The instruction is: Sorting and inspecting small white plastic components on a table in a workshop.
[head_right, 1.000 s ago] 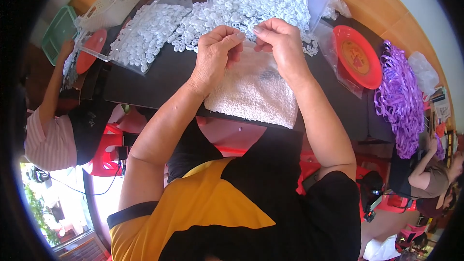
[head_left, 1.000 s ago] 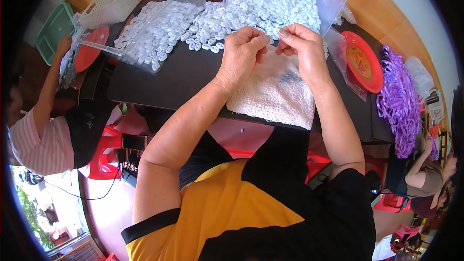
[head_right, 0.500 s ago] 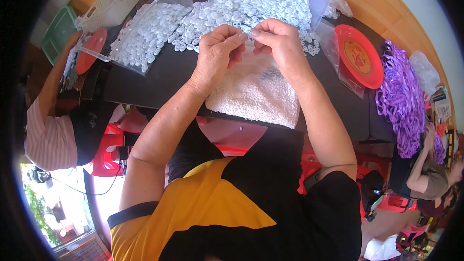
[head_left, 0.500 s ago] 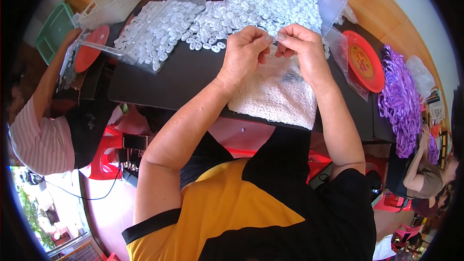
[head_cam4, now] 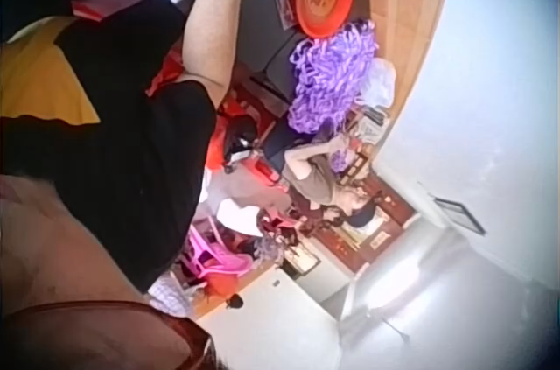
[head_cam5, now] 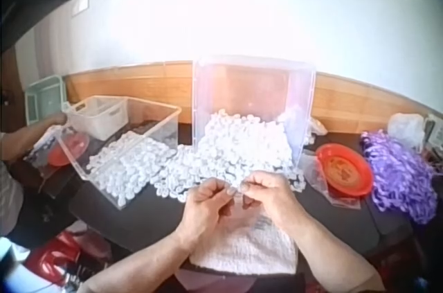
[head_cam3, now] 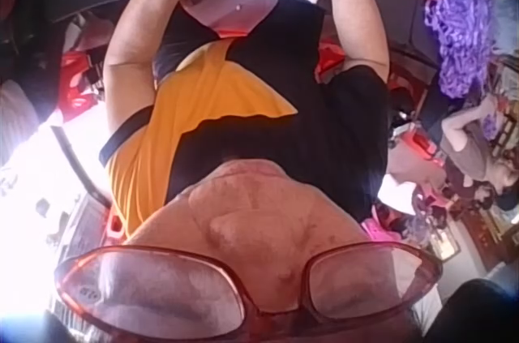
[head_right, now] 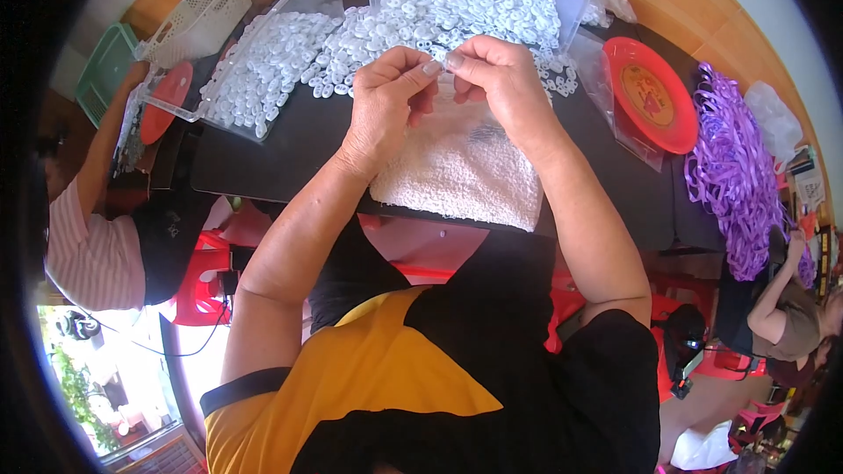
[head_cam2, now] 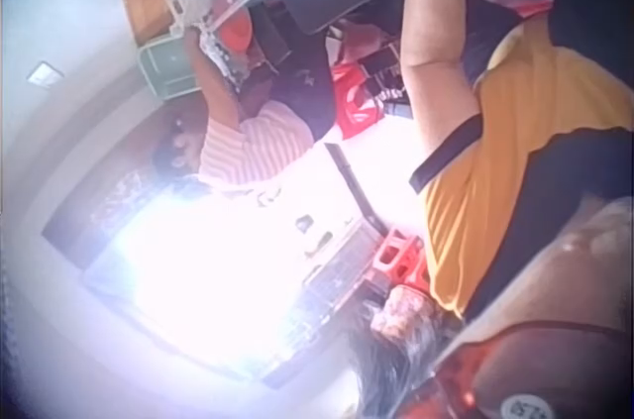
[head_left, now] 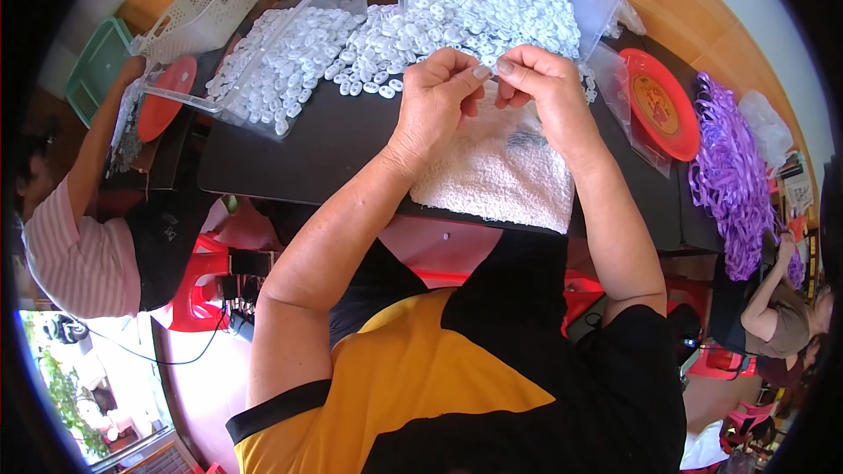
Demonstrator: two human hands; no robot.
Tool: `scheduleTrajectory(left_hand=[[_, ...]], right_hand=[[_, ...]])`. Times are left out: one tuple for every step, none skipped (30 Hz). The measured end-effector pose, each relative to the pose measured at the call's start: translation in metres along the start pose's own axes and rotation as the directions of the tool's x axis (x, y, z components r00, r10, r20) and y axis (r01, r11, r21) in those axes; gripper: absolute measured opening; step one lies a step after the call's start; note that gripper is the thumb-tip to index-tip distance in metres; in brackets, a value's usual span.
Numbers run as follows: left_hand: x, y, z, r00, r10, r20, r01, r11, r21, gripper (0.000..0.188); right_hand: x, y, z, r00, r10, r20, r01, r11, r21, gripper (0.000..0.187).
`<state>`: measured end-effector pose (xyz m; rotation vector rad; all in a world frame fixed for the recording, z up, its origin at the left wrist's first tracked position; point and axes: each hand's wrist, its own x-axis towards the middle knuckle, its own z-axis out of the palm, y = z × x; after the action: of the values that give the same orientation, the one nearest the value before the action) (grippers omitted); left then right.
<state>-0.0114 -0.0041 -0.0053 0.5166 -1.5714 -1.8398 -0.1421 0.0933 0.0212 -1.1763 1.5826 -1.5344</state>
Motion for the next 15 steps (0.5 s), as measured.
scheduleTrajectory(left_hand=[[0.0003,-0.0005,0.0001,1.000,0.006,0.002,-0.006,1.000,0.007,0.013],[0.0002,-0.0005,0.0003,1.000,0.005,0.002,-0.005,1.000,0.009,0.013],[-0.0006,0.0007,0.0014,1.000,0.001,-0.004,-0.001,1.000,0.002,0.013],[-0.0011,0.0013,0.0022,1.000,-0.003,-0.010,0.003,1.000,-0.004,0.012],[-0.0009,0.0007,0.0018,1.000,-0.004,-0.008,0.004,1.000,-0.004,0.012],[-0.0005,0.0003,-0.0001,1.000,-0.013,-0.008,0.013,1.000,-0.021,0.012],[-0.0003,0.0004,-0.0012,1.000,-0.021,-0.007,0.021,0.999,-0.037,0.012],[-0.0006,0.0009,-0.0012,1.000,-0.020,-0.006,0.020,0.999,-0.036,0.012],[-0.0006,0.0008,-0.0017,0.999,-0.030,-0.013,0.029,0.998,-0.049,0.013],[-0.0006,0.0007,-0.0018,0.999,-0.039,-0.020,0.037,0.997,-0.062,0.013],[-0.0005,0.0008,-0.0016,0.999,-0.039,-0.020,0.038,0.997,-0.061,0.013],[-0.0007,0.0016,-0.0005,0.999,-0.031,-0.012,0.030,0.998,-0.060,0.013],[-0.0009,0.0023,0.0003,1.000,-0.023,-0.005,0.022,0.998,-0.059,0.013],[-0.0011,0.0027,0.0009,1.000,-0.022,-0.003,0.022,0.998,-0.059,0.013],[-0.0017,0.0030,0.0013,1.000,-0.010,0.002,0.010,0.998,-0.054,0.013]], right_hand=[[0.0001,-0.0002,0.0004,1.000,0.001,0.000,-0.001,1.000,0.002,0.018],[0.0003,-0.0002,0.0008,1.000,-0.002,-0.007,0.002,1.000,0.000,0.018],[-0.0002,-0.0003,0.0010,1.000,-0.005,-0.015,0.005,1.000,-0.002,0.018],[-0.0002,0.0009,0.0017,1.000,-0.004,-0.017,0.004,1.000,-0.002,0.018],[0.0003,0.0033,0.0028,1.000,-0.020,-0.009,0.020,1.000,0.005,0.018],[0.0009,0.0051,0.0041,0.999,-0.037,0.001,0.037,0.999,0.014,0.018],[0.0006,0.0061,0.0050,0.999,-0.038,0.000,0.038,0.999,0.014,0.018],[0.0001,0.0066,0.0058,0.999,-0.050,0.005,0.051,0.999,-0.008,0.018],[0.0001,0.0075,0.0063,0.998,-0.062,0.010,0.062,0.998,-0.029,0.019],[0.0000,0.0073,0.0062,0.998,-0.062,0.010,0.062,0.998,-0.028,0.019],[0.0000,0.0064,0.0061,0.999,-0.049,-0.001,0.049,0.999,-0.010,0.018],[-0.0007,0.0046,0.0054,0.999,-0.036,-0.012,0.036,0.999,0.006,0.016],[-0.0012,0.0029,0.0047,0.999,-0.037,-0.014,0.037,0.999,0.006,0.016],[-0.0016,0.0012,0.0038,0.999,-0.049,-0.021,0.049,0.999,-0.009,0.017],[-0.0021,0.0003,0.0033,0.998,-0.060,-0.026,0.060,0.998,-0.023,0.018]])
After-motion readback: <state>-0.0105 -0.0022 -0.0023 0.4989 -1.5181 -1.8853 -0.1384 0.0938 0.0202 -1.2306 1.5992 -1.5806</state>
